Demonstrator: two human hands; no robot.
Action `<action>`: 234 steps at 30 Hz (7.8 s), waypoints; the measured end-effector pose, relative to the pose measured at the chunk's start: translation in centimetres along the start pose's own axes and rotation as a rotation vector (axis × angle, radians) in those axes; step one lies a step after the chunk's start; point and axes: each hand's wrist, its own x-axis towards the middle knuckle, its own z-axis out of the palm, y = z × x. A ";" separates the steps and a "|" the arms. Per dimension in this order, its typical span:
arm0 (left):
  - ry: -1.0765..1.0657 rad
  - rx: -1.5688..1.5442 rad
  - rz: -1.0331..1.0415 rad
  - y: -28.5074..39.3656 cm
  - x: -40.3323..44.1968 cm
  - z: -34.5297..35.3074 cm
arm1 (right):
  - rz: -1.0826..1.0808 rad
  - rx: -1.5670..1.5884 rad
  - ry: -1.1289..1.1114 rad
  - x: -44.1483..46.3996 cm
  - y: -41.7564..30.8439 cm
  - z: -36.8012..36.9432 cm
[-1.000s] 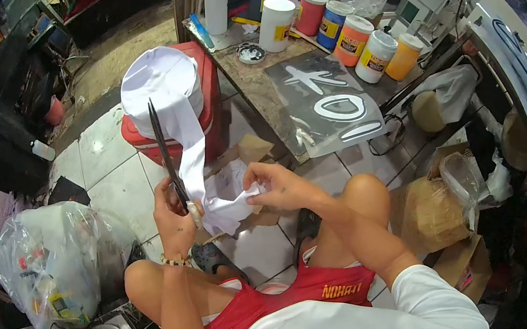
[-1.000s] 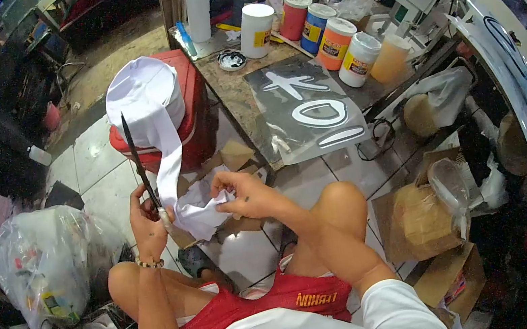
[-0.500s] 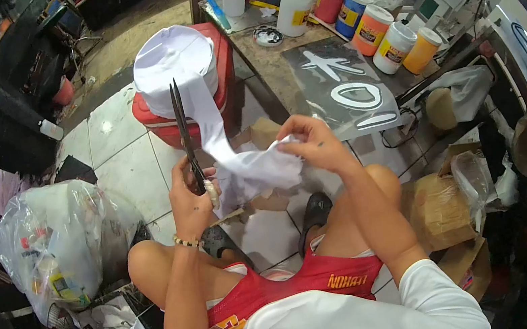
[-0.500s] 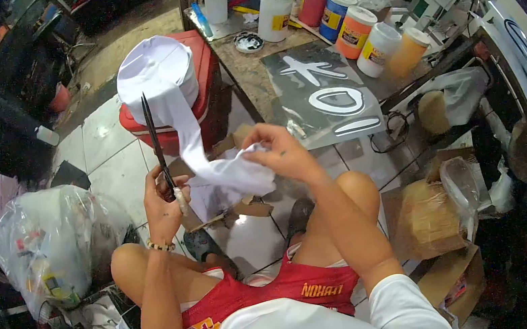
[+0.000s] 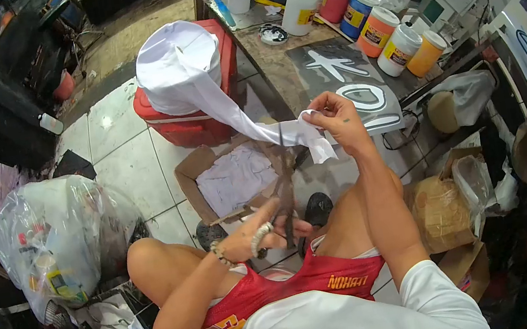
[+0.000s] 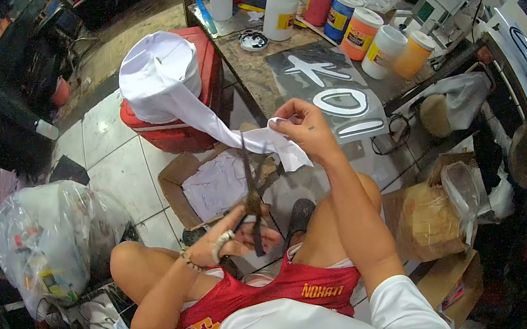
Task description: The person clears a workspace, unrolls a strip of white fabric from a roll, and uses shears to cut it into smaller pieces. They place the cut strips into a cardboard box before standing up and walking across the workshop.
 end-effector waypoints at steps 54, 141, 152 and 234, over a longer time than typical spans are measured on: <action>0.164 0.192 0.175 1.4 1.1 1.5 | 0.123 0.479 -0.279 -3.0 3.2 5.4; 0.984 0.575 0.499 7.8 -2.6 -4.1 | 0.528 0.664 -0.520 -3.7 2.1 3.0; 0.019 0.293 -0.157 2.1 -1.7 -2.1 | 0.196 0.253 -0.178 -3.0 0.3 -2.5; 0.287 0.327 0.376 6.2 -1.0 -1.3 | -0.512 -0.336 -0.353 -3.6 4.0 6.6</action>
